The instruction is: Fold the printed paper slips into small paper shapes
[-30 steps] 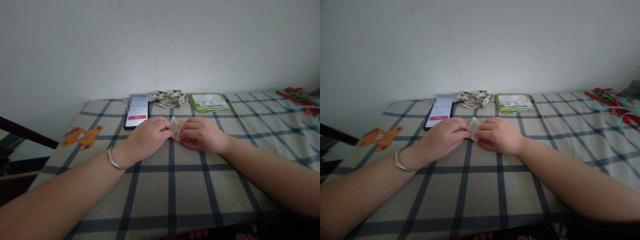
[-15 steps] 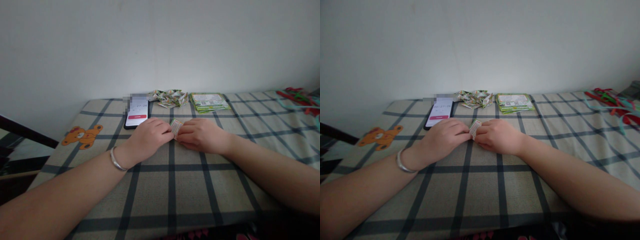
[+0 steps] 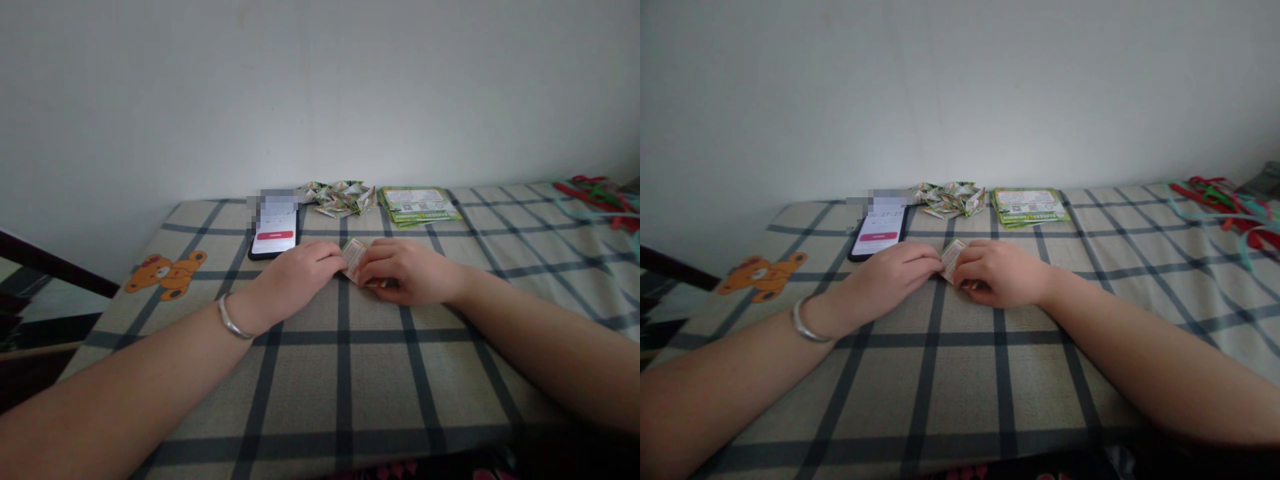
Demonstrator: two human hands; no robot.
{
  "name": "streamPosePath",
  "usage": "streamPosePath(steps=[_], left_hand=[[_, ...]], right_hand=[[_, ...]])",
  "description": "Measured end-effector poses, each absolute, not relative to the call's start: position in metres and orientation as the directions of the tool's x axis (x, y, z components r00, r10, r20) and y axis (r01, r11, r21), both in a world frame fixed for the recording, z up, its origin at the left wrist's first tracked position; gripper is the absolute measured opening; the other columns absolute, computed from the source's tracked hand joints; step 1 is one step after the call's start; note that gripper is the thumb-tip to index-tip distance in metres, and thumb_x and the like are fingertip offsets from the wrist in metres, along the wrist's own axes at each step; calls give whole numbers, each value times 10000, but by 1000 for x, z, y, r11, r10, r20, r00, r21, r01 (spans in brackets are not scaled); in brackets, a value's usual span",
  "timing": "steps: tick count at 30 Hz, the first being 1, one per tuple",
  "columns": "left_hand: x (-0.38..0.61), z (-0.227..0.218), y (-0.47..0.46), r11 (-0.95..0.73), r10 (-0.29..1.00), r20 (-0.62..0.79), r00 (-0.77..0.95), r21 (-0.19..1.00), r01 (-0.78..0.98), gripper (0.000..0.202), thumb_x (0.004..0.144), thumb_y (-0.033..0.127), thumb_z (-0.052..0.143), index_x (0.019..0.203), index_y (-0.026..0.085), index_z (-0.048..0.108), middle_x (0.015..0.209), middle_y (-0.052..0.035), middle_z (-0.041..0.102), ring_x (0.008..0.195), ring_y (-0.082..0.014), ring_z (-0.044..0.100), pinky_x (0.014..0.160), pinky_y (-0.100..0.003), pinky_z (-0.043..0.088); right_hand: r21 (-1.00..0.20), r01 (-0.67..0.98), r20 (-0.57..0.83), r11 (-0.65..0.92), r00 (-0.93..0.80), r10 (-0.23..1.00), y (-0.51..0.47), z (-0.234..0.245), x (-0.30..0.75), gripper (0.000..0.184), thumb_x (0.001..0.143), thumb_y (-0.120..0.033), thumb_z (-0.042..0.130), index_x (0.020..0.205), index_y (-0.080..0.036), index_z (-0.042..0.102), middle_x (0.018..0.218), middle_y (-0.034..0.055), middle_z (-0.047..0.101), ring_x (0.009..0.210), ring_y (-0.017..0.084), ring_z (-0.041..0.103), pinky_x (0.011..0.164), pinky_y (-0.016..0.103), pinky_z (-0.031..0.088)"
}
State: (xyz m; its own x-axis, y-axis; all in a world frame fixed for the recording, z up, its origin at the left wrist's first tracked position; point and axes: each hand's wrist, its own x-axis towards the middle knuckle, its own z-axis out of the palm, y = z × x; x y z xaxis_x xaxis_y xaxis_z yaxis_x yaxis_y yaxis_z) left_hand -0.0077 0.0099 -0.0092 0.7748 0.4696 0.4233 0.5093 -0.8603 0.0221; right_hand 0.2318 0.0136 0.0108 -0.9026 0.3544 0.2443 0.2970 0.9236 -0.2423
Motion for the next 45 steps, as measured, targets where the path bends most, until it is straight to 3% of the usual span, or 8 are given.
streamPosePath(steps=[5,12,17,23,29,33,36,45], left_hand=[[-5,-6,8,-788,579,536,615,171,592,262,876,103,574,1136,132,553,1109,-88,618,1046,-192,596,928,-363,515],[-3,-6,5,-662,744,454,490,397,636,408,843,175,640,1224,178,494,948,-32,695,905,-194,657,851,-377,532],[-3,-9,9,-675,724,457,517,316,666,287,825,180,650,1104,166,585,1073,-67,677,1023,-231,619,904,-418,509],[-5,-10,11,-715,685,430,589,242,655,326,824,138,636,1146,135,586,1124,-85,669,1083,-251,586,966,-453,480],[-3,-8,9,-658,752,437,493,447,607,403,801,71,618,1187,172,561,1125,-59,671,1042,-197,630,945,-395,507],[-3,-9,8,-602,798,442,409,569,560,466,805,121,643,1244,184,500,1000,-40,689,952,-189,670,907,-394,527],[-3,-11,7,-566,822,408,397,656,499,438,820,132,635,1231,191,498,894,-11,688,846,-154,686,822,-328,559],[-1,-19,9,-552,825,421,377,745,375,330,822,124,624,1135,175,534,956,-42,689,831,-141,700,759,-289,596]], right_hand=[[-307,334,316,891,-848,426,14,8,231,154,881,-180,569,987,-175,681,987,67,687,916,162,617,809,290,488],[-392,438,335,809,-751,569,13,4,228,79,861,-226,643,917,-179,673,892,35,694,797,139,633,690,238,469],[-424,435,311,794,-754,579,12,6,229,91,841,-207,636,923,-184,669,908,36,700,801,135,636,710,246,477],[-397,402,265,825,-811,522,11,12,232,138,820,-162,588,939,-171,657,892,31,693,792,134,632,711,252,481],[-326,387,387,862,-778,496,7,7,229,134,860,-177,584,962,-175,671,915,49,709,815,145,649,715,256,491],[-401,333,474,853,-722,504,7,2,226,126,893,-192,583,974,-191,679,978,52,718,881,147,666,763,265,521],[-458,280,483,844,-719,500,8,0,224,130,898,-207,594,989,-206,687,1008,34,726,933,139,672,820,266,532],[-580,380,436,720,-602,669,3,-2,222,123,818,-119,590,917,-173,640,914,42,717,817,146,678,735,267,555]])
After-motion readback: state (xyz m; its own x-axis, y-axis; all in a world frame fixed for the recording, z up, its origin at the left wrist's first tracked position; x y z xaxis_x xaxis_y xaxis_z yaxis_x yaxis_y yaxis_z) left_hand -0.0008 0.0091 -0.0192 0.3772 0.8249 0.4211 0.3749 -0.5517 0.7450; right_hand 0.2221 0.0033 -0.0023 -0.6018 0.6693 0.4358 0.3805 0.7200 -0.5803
